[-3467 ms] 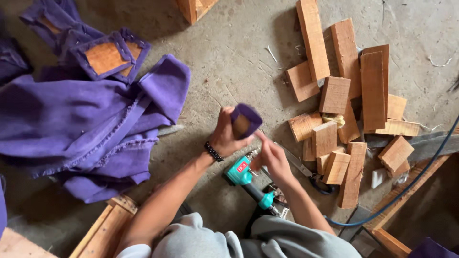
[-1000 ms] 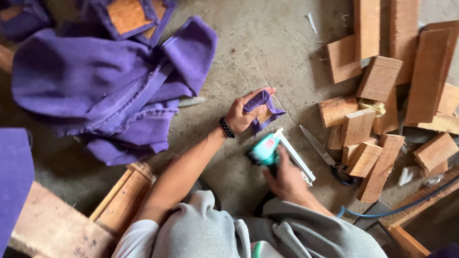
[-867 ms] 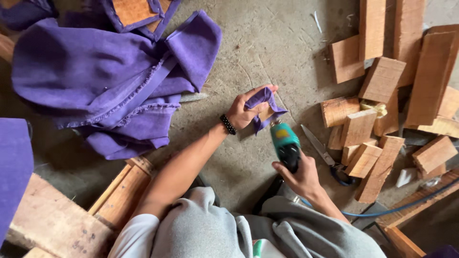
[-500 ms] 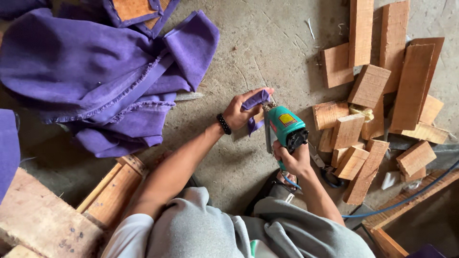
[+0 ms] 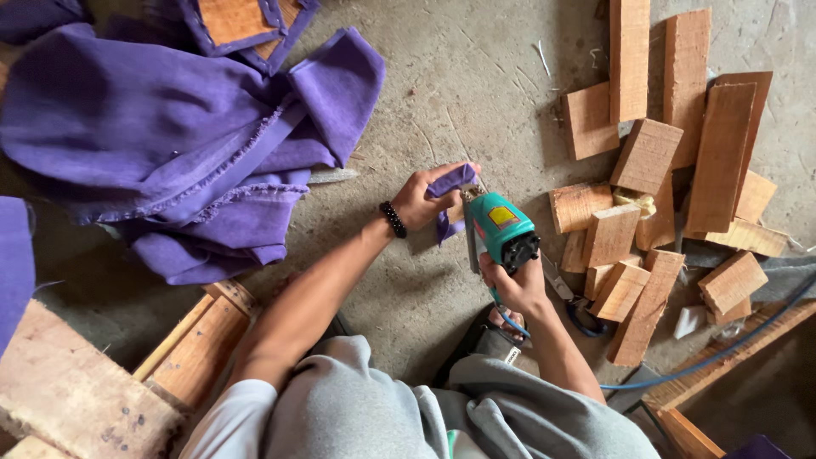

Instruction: The person sits on the floor and uses a pneumatic staple gun to attach purple fabric to small rectangular wooden blocks. They repeatedly fold the fabric edges over the wood and staple them in place, creating a series of fabric-covered blocks.

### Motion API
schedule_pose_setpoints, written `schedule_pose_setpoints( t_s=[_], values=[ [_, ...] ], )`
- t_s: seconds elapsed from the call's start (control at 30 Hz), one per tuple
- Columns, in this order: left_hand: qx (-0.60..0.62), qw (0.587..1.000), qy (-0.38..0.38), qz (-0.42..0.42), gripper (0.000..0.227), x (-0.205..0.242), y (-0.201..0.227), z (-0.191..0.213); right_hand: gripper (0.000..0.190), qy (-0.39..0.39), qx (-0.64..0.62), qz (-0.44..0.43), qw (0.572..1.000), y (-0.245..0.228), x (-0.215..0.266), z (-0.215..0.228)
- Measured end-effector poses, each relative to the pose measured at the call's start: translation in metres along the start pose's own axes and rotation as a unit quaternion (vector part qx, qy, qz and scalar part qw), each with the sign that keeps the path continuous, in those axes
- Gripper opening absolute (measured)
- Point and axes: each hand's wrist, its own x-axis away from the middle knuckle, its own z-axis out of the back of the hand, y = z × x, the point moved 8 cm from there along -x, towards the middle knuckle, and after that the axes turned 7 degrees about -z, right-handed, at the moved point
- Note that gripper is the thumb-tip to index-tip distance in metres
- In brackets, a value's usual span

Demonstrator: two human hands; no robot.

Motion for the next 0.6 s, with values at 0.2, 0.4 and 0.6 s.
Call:
schedule_pose_setpoints(
  t_s=[0.2,0.4,0.6],
  values=[
    [-0.045,0.994,-0.007,0.099,0.076,-0.003,-0.014,0.004,0.021,-0.039,0.067,0.041,0.996,-0.022,-0.003,-0.013],
    [-0.037,0.998,0.003,0.055,0.053,-0.003,-0.003,0.008,0.030,-0.022,0.134,0.028,0.990,-0.025,-0.010,-0.015],
    [-0.093,0.995,-0.029,0.030,0.067,-0.005,0.009,0.009,0.033,-0.013,0.179,0.090,0.980,-0.040,0.014,-0.007]
  ],
)
